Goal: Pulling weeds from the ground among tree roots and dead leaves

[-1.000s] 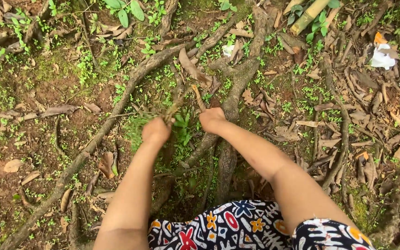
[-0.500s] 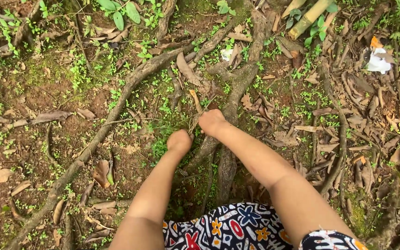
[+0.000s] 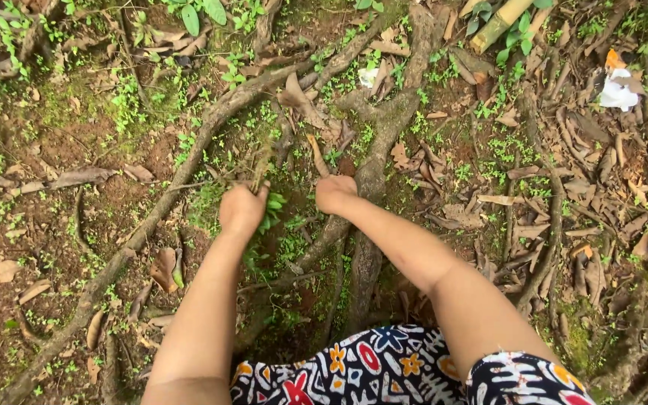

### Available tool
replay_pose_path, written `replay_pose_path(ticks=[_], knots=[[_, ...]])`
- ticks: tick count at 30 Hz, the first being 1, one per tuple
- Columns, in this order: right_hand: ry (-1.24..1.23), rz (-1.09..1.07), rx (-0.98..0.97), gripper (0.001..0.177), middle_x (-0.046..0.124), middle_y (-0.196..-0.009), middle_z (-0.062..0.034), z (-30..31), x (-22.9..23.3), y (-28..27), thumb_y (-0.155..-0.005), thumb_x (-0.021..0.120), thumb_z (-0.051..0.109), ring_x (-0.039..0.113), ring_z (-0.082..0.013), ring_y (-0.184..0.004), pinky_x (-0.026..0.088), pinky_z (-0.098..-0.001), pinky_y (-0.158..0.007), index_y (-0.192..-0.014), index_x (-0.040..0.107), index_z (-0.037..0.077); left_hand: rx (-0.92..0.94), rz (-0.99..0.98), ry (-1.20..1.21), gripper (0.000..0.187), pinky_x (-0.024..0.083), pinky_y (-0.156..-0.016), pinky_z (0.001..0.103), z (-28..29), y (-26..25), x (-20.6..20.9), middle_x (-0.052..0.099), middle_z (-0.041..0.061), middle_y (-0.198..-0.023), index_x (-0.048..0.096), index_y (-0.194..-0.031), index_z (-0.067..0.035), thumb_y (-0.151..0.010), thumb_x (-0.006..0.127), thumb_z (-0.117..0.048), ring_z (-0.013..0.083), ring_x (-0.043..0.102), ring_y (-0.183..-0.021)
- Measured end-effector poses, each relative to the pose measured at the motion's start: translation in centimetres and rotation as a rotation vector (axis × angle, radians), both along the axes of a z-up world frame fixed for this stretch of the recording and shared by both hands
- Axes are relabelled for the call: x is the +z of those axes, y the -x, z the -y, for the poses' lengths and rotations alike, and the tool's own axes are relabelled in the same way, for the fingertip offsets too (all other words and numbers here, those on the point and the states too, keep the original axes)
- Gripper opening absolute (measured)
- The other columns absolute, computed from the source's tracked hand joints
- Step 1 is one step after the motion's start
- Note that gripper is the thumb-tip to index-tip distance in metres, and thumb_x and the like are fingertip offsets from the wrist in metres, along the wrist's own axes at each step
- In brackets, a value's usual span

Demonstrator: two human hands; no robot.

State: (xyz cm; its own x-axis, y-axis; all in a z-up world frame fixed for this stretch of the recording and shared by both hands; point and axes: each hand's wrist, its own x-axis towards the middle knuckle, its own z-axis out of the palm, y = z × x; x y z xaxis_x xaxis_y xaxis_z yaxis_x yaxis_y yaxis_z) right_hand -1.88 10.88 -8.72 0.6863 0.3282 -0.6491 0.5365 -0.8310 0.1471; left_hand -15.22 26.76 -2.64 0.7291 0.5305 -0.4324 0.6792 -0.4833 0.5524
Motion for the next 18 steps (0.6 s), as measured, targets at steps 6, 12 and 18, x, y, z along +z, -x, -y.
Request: replay_pose_path(ticks=[6,12,18], knots=[[-0.42,-0.161,-0.268,0.051,0.067,-0.124,-0.0276,1.2,7.2,0.4,-0.098,0.059,0.03,0.064,-0.0442,-0.119,0.053,-0.0564,-0.096,-0.128,0.064,-0.011,-0.153,-0.046,0.057,0.047,0.055,-0.098,0.057,3.7,-2.4,-2.7,0.074,0.025,-0.112,0.073,-0.124,-0.009,-0.093,0.067,-0.043,0.0427,0.068,-0.116],[-0.646,-0.166,-0.451,0.037,0.072,-0.106,-0.024,3.0,1.3,-0.6,-0.096,0.06,0.018,0.071,-0.0414,-0.101,0.056,-0.0554,-0.09,-0.123,0.068,-0.006,-0.199,-0.069,0.114,0.053,0.051,-0.104,0.059,8.7,-3.9,-2.7,0.069,0.029,-0.119,0.066,-0.131,-0.003,-0.092,0.073,-0.039,0.0452,0.065,-0.12],[-0.794,-0.159,-0.324,0.043,0.058,-0.131,-0.0411,2.0,9.6,0.6,-0.099,0.055,0.009,0.054,-0.0587,-0.122,0.048,-0.062,-0.104,-0.133,0.056,-0.019,-0.191,-0.051,0.042,0.035,0.056,-0.098,0.052,9.2,-7.4,-13.8,0.073,0.022,-0.11,0.071,-0.117,-0.004,-0.094,0.062,-0.029,0.0442,0.069,-0.113]])
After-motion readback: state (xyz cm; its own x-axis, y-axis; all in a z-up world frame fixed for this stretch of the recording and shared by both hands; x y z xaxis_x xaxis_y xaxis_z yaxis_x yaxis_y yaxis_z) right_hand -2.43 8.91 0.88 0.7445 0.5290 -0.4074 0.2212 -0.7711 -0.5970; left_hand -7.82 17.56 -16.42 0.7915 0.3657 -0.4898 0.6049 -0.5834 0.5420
